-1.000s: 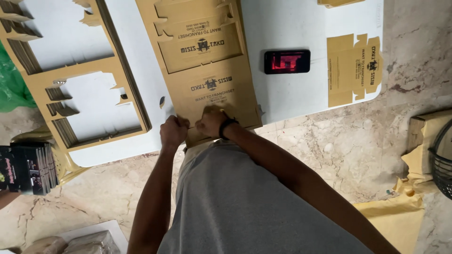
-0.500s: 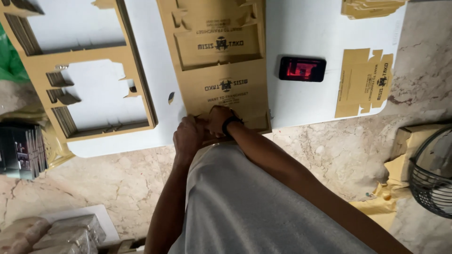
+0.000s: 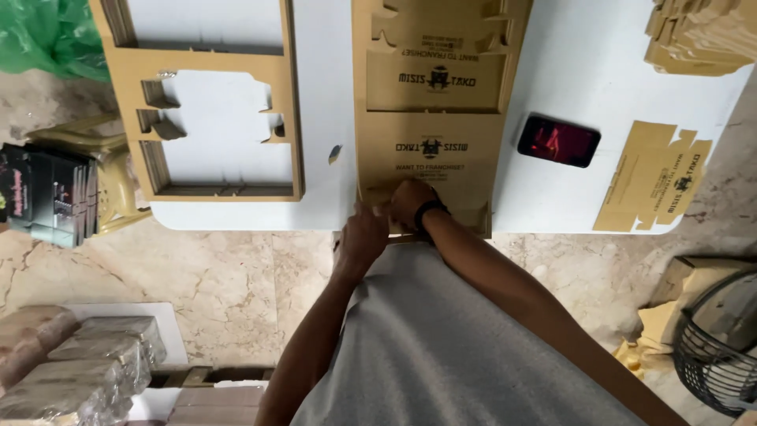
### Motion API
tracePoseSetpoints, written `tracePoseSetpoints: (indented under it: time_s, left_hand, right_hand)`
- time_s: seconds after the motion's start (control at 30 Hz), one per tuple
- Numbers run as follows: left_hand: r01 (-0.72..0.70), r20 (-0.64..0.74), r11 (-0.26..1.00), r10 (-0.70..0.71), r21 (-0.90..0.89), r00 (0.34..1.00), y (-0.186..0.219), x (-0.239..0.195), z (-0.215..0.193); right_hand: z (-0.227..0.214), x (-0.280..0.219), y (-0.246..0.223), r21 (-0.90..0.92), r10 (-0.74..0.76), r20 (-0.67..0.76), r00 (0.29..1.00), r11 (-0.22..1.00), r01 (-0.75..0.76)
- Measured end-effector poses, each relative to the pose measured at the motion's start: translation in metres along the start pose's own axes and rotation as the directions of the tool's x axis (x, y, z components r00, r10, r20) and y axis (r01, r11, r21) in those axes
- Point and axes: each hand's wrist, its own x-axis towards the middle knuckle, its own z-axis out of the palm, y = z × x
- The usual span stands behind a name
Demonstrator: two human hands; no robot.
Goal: Folding and stacking cardboard packaging materials on a table.
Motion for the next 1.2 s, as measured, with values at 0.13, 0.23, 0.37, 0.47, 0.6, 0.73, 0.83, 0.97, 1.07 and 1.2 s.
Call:
tracePoseSetpoints:
  time_s: [0.13, 0.23, 0.37, 0.47, 0.6, 0.73, 0.83, 0.97, 1.07, 1.2]
  left_hand:
    - [-0.097, -0.013, 0.995, 0.097, -0.033, 0.995, -0.002, 0.004, -0.016]
    - [0.466, 0.294, 0.658, -0.362, -0.591, 0.885, 0.000, -0.010, -0.031]
    - [0.229, 0.188, 0.043, -0.435, -0.972, 0.881, -0.001, -0.027, 0.026]
    - [-0.117, 0.005, -0.206, -0.512, -0.971, 0.859, 0.012, -0.038, 0.092]
    - [-0.433, -0.136, -0.408, -0.582, -0.804, 0.801, 0.112, -0.054, 0.021]
    - [-0.497, -0.047, -0.483, -0.682, -0.721, 0.730, 0.118, -0.031, 0.042]
    - [-0.527, 0.099, -0.588, -0.720, -0.614, 0.687, 0.099, -0.013, 0.090]
    - [-0.538, 0.131, -0.622, -0.715, -0.568, 0.687, 0.093, -0.004, 0.104]
    - [-0.531, 0.131, -0.672, -0.675, -0.516, 0.726, 0.097, -0.010, 0.113]
    - [-0.404, 0.107, -0.780, -0.508, -0.478, 0.855, 0.103, -0.034, 0.082]
  right_hand:
    - [0.001, 0.009, 0.005, -0.054, -0.008, -0.019, 1.000, 0.999, 0.007]
    - [-0.013, -0.007, -0.006, -0.053, -0.051, -0.016, 0.999, 0.997, 0.050]
    - [-0.025, -0.018, -0.004, 0.161, -0.029, 0.014, 0.999, 0.987, 0.026]
    - [-0.033, -0.039, -0.008, 0.252, -0.061, 0.011, 0.998, 0.966, 0.056]
    - [-0.025, -0.038, 0.010, 0.259, -0.114, 0.036, 0.993, 0.961, 0.101]
    - [-0.010, -0.029, 0.066, 0.120, -0.159, 0.017, 0.987, 0.980, 0.156]
    - [-0.003, -0.034, 0.087, 0.142, -0.109, 0.073, 0.991, 0.985, 0.098]
    - [-0.019, -0.054, 0.076, 0.162, -0.098, 0.041, 0.994, 0.983, 0.090]
    - [-0.015, -0.057, 0.076, 0.183, -0.090, 0.017, 0.996, 0.979, 0.085]
    - [-0.020, -0.069, 0.066, 0.148, -0.063, 0.019, 0.998, 0.987, 0.060]
